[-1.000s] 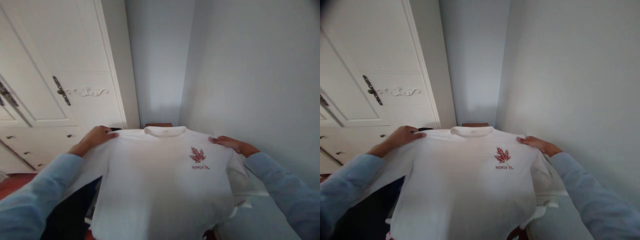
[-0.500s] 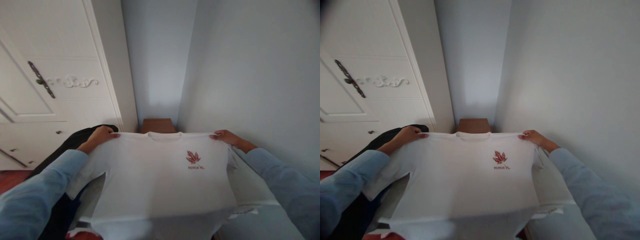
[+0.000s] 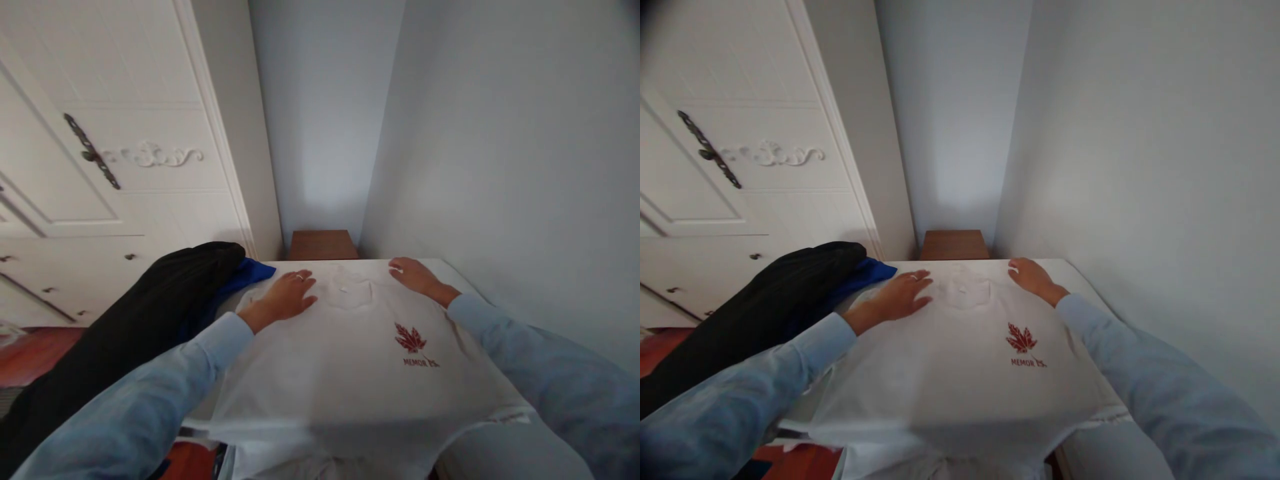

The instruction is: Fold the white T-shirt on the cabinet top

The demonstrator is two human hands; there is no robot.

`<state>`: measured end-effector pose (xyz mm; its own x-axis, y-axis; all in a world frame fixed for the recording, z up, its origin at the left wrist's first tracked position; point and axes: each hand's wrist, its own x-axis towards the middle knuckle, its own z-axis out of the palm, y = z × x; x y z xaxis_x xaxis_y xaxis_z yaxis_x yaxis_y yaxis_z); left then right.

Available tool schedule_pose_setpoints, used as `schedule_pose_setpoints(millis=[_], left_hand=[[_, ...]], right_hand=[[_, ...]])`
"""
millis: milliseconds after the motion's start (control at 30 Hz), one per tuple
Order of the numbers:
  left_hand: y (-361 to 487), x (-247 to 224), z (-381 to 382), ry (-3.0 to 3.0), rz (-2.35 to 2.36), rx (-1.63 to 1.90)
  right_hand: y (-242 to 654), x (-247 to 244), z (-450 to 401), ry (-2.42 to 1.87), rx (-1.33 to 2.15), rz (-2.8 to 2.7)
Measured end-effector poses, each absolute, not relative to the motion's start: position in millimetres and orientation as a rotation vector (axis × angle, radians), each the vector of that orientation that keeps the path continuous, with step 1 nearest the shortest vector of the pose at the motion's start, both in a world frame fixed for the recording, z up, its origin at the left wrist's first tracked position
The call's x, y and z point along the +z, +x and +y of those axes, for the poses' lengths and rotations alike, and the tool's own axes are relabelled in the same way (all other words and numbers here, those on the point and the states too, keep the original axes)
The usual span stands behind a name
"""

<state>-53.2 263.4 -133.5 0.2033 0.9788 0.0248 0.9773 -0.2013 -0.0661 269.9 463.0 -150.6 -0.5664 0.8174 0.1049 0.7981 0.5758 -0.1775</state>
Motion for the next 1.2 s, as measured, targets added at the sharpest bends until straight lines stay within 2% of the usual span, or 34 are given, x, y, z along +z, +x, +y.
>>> schedule_pose_setpoints(millis=[133,300,600,933,1200], left_hand=[[-31,-173,260,-2.572,-1.964,0.024],[-40,-199,256,-2.491,-2.026,-0.125],[-48,-196,258,-2.364,-2.142,-0.091],[-76,-191,259,-2.294,-2.233,0.005],[-91,-186,264,-2.397,-2.213,0.066]], right_hand=[[250,-187,425,-0.973,0.233,-2.718],[257,-223,424,-0.855,0.175,-2.643],[290,-206,433,-1.02,0.032,-2.638],[399,-203,422,-1.135,0.328,-2.687],[377,-207,440,-1.219,0.213,-2.444]])
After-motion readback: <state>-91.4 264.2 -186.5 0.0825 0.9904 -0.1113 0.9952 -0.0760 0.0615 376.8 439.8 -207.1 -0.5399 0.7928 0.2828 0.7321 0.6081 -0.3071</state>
